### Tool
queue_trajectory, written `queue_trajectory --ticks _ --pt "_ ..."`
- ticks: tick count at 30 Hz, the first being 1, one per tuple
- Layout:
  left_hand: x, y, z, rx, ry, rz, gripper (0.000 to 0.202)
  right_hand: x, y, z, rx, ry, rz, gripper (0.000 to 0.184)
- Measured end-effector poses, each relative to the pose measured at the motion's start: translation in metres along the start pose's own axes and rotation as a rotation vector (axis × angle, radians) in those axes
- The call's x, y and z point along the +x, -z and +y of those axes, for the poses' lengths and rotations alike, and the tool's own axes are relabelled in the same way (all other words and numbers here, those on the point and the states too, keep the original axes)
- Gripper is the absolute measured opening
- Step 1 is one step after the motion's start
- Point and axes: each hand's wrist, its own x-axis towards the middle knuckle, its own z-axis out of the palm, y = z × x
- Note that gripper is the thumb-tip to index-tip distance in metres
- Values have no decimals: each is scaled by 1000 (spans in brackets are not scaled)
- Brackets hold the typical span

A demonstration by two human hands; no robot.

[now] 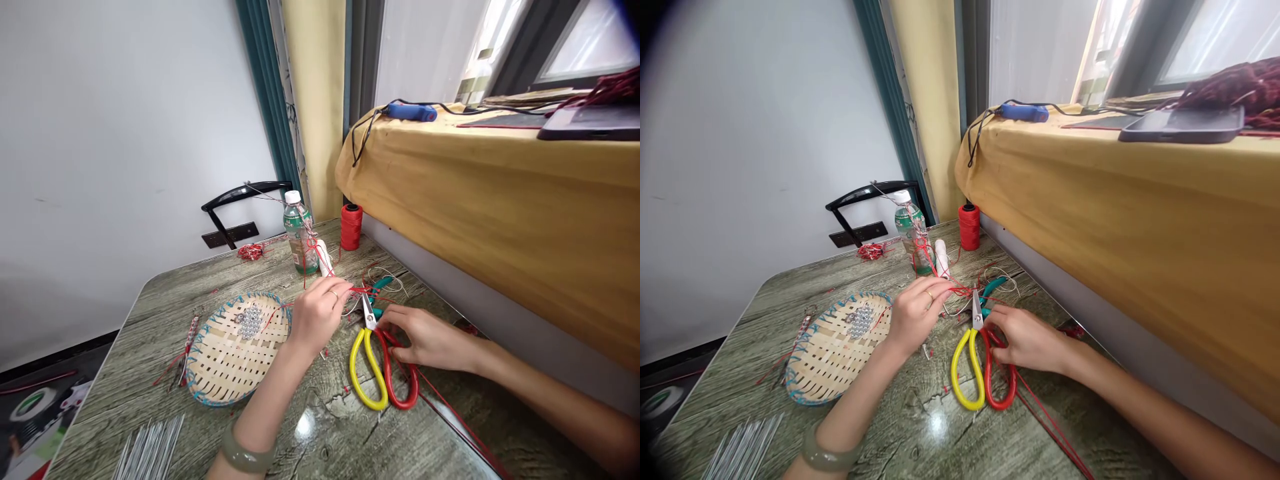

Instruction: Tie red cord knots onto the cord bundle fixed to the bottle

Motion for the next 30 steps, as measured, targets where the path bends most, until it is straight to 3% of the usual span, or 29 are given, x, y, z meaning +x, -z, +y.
queue_trajectory --ticks 4,14,24,30 --pt "1 1 2 -10 7 4 17 -4 -14 -4 112 -91 1 15" --pt "1 6 1 -26 3 35 17 2 -35 -3 386 -398 -15 4" --pt "3 10 3 -100 50 33 17 -16 -36 -14 864 -693 -14 15" --pt "1 1 13 -196 224 60 15 -26 -33 -23 1256 -722 -111 19"
